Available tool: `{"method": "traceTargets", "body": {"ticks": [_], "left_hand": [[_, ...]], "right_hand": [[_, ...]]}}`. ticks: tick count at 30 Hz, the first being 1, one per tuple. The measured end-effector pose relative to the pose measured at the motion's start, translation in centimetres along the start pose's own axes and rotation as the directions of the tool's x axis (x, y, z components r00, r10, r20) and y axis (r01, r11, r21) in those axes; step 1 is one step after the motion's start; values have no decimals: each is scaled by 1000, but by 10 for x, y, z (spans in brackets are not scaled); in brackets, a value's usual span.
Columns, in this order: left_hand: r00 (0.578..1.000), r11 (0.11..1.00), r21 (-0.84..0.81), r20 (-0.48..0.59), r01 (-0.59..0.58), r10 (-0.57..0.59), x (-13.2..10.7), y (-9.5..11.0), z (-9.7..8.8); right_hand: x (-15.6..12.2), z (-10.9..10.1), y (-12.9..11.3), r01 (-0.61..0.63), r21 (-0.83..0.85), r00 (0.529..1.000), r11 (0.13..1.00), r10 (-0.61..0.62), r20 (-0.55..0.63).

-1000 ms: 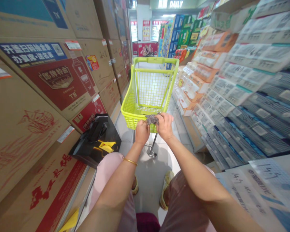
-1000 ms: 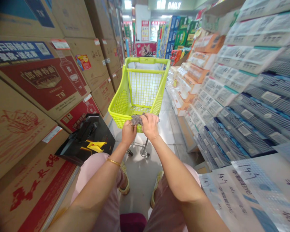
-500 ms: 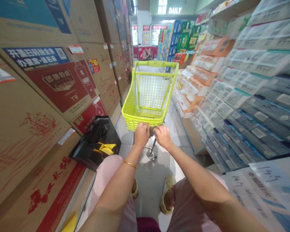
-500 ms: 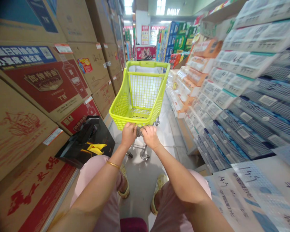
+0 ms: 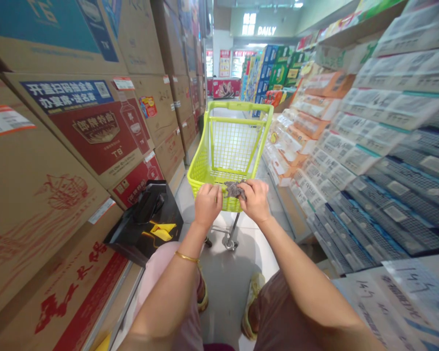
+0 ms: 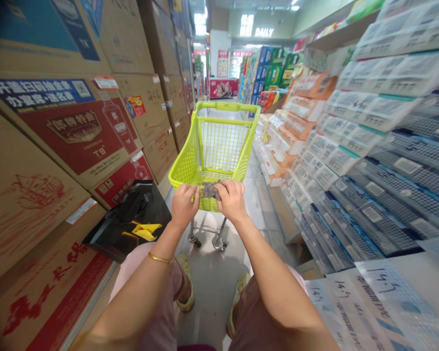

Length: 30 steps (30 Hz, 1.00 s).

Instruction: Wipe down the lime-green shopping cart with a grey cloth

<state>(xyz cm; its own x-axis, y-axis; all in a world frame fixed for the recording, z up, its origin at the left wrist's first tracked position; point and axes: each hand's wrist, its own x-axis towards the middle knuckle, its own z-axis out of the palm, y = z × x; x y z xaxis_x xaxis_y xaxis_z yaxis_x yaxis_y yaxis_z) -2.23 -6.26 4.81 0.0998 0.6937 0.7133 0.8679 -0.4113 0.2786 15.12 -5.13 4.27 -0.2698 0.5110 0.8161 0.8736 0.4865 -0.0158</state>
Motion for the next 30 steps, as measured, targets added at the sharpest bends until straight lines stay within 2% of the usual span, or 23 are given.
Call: {"method": "traceTargets", "body": {"ticks": [3,7,11,18,25,30], "left_hand": [[1000,998,58,-9,-8,8,12,-10,-6],[1000,992,127,-2,5,-5,18,-17,-2],[1000,985,174,-10,-10,12,15,-12,4],[1000,992,126,-2,11,-11,14,-8,4],[998,994,111,64,4,-11,20,-8,8],[997,991,122,68,-55,47,22,-10,11]], "right_hand": [[3,-7,13,-46,28,999,999,46,20],[7,-8,17,-73,104,994,992,64,90],[11,1,-1,-102,105,988,989,88,130],[25,17,-33,-217,-22,971,976,218,100],[35,23,-48,-167,11,976,986,164,140],[33,21,-33,-110,-42,976,993,116,185]]}}
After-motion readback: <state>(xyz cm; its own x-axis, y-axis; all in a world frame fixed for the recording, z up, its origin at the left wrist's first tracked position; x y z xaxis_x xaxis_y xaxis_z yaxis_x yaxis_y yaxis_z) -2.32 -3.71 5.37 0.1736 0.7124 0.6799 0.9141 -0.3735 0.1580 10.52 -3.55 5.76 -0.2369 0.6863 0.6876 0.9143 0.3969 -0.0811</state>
